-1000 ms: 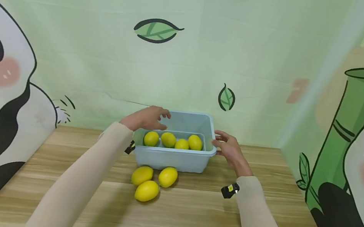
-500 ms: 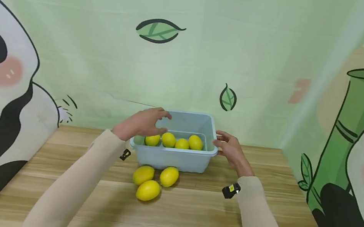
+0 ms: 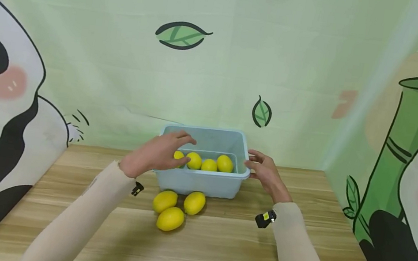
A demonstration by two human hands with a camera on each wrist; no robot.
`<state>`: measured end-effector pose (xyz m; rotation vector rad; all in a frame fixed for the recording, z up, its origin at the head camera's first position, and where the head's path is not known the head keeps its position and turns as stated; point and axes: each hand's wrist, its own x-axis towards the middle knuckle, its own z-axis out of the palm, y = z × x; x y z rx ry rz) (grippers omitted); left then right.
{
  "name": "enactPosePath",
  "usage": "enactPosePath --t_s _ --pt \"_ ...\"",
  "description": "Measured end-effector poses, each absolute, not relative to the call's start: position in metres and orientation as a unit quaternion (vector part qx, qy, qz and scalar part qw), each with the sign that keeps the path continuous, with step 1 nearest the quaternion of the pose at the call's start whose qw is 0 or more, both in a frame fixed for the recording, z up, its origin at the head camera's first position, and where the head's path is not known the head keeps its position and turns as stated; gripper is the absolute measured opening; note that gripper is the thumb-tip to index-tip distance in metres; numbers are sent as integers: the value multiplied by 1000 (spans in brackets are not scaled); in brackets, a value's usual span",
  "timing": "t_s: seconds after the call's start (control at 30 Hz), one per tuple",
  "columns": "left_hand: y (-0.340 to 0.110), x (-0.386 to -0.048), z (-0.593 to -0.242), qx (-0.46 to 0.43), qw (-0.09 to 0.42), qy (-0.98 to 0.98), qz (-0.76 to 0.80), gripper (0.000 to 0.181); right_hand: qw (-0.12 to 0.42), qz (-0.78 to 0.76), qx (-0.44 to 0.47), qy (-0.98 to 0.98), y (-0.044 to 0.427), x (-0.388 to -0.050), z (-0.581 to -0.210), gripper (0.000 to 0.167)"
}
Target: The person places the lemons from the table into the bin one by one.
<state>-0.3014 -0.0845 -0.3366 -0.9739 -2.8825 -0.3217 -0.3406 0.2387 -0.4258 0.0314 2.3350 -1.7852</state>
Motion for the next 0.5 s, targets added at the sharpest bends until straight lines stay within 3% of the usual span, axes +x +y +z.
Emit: enactPosePath --t_s 0.5 --pt "-80 -270 -353 -376 155 -909 -94 45 103 -604 9 790 239 -338 -425 53"
